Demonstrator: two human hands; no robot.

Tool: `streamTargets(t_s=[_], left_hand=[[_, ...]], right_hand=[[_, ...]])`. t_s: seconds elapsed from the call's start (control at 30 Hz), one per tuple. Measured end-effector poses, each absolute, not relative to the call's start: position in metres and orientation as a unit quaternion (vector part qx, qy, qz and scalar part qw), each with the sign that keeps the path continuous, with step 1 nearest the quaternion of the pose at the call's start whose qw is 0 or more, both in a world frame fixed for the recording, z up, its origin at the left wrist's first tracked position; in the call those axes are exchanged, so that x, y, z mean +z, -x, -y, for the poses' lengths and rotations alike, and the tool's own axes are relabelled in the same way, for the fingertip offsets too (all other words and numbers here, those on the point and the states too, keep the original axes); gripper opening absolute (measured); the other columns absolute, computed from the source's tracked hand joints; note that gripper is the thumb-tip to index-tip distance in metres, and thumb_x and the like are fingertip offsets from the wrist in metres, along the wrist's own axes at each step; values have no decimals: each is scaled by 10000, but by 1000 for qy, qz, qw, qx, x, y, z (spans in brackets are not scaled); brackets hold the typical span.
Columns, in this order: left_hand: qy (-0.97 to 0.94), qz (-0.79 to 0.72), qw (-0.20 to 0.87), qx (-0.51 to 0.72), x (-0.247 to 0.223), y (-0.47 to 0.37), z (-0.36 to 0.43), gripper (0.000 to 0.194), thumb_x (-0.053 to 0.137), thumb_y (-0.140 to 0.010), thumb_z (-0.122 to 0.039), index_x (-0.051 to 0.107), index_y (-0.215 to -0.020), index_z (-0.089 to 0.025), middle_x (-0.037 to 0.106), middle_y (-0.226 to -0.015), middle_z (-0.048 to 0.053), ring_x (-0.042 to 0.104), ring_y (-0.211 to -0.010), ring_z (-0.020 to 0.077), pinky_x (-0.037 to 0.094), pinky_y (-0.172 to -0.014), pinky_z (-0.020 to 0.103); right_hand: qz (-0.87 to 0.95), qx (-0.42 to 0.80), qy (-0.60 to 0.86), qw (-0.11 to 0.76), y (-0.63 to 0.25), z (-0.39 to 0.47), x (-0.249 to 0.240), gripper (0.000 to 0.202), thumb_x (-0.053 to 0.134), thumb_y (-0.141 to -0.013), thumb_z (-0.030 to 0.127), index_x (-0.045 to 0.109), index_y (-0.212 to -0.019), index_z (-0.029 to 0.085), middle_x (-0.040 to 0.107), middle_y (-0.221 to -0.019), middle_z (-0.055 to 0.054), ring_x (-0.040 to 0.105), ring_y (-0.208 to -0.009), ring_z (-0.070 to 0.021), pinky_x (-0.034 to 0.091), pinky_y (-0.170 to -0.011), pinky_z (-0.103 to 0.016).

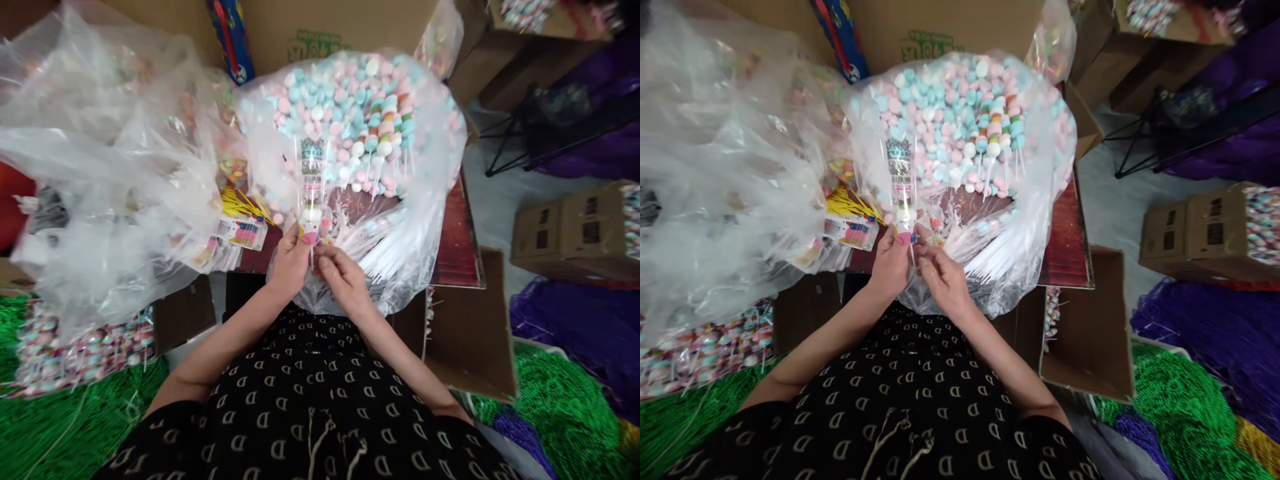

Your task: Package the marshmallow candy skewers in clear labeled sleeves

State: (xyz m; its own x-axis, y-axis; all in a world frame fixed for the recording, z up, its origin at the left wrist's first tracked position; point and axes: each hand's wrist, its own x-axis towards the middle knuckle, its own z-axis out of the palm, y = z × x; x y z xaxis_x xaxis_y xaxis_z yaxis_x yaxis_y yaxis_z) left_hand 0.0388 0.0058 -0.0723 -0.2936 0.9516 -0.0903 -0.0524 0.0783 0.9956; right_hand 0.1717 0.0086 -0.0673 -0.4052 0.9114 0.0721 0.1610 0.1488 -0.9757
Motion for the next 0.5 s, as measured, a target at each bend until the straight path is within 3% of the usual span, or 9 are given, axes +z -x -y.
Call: streamTargets(t_s=[0.1, 0.2, 0.4, 0.5], left_hand=[[-379, -544, 469, 583, -68, -40, -5, 328, 483, -987, -525, 620, -929, -233, 683, -883, 49, 643, -799, 169, 543, -732, 310], [-418, -562, 439, 563, -63, -36, -4, 310, 485, -981, -507, 575, -880, -229, 641, -788, 18, 595, -715, 159, 503, -675, 296], [-594, -637, 152, 467, -49, -20, -13, 271, 511, -923, -311, 372, -698, -254, 495, -642, -14, 499, -651, 172, 404, -633, 308], [-634, -632, 69, 440, -49, -18, -17, 245, 458, -875, -200, 313, -691, -270, 469, -615, -12, 502, -635, 184, 390, -623, 316]], right_hand=[[649, 558, 379, 352, -166, -8, -69, 237, 606, -955, 421, 711, -939, 208, 740, -824, -23, 687, -699, -152, 585, -653, -279], [587, 605, 392, 370, -163, -7, -72, 300, 621, -950, 483, 707, -865, 209, 682, -667, 7, 630, -559, -139, 556, -548, -259], [572, 595, 398, 401, -165, -5, -71, 376, 564, -981, 572, 725, -958, 232, 626, -551, 31, 567, -444, -149, 530, -472, -280], [607, 554, 401, 404, -166, -3, -72, 373, 517, -1008, 559, 721, -1014, 246, 597, -519, 40, 560, -430, -157, 527, -475, -290]])
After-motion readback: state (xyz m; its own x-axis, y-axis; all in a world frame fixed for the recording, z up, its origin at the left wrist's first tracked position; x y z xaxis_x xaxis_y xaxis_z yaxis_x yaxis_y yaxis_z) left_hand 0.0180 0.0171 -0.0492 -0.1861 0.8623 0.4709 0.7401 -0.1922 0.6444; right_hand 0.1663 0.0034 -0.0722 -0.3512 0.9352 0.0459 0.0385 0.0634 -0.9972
